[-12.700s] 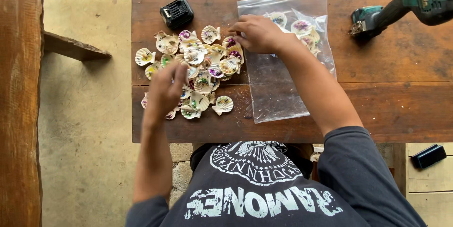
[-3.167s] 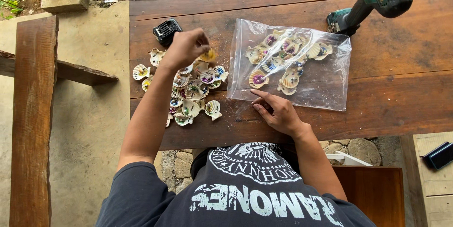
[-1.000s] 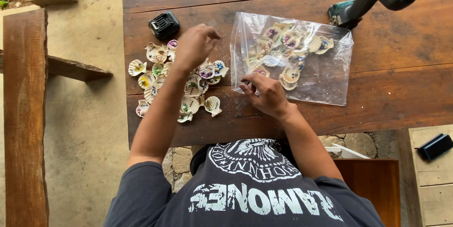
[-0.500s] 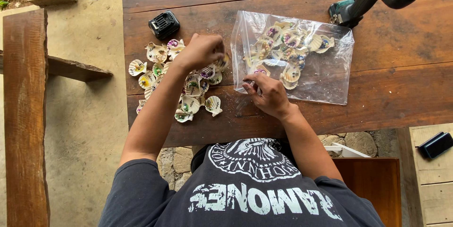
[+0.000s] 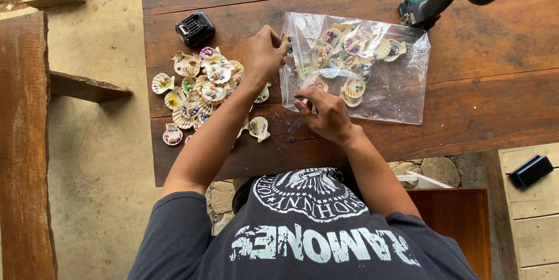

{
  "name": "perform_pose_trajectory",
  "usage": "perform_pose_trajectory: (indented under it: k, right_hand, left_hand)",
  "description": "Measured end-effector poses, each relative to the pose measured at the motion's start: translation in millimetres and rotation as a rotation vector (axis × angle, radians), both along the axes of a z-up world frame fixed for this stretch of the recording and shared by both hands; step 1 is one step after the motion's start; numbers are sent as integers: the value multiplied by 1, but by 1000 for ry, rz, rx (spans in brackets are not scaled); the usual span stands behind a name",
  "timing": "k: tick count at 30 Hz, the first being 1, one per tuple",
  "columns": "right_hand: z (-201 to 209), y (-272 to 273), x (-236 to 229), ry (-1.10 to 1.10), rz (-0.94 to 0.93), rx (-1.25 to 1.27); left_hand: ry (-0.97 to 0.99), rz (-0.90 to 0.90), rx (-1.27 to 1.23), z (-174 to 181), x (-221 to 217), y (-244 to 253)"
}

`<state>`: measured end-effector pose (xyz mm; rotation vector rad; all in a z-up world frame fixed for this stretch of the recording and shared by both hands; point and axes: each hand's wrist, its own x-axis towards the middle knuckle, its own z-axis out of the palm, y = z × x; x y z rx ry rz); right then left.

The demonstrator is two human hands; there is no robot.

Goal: The person sorts decorated seashells from a pile on a wooden table into a clear plastic bag by hand.

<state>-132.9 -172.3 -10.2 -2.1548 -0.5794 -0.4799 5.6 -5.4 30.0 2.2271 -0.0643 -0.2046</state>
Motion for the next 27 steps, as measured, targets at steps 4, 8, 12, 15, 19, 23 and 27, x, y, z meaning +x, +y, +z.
perform_pose_trajectory:
  k: [4, 8, 12, 15, 19, 23, 27]
  right_hand:
    - [7, 3, -1, -22, 3, -23]
    - [-1, 1, -2, -2, -6, -38]
    - [7, -3, -4, -49, 78, -76]
    - [-8, -2, 0, 26, 0, -41]
    - [-17, -4, 5, 37, 3, -18]
    - [-15, -1, 2, 43, 1, -8]
    - [-5, -2, -1, 40, 8, 11]
  left_hand:
    - [8, 19, 137, -42, 35, -17]
    - [-45, -157, 115, -52, 47, -12]
    - [-7, -415, 257, 21, 30, 30]
    - [-75, -589, 557, 16, 25, 78]
    - [-51, -624, 866, -7, 28, 92]
    - [-210, -643, 929, -47, 43, 99]
    - [-131, -629, 876, -41, 46, 99]
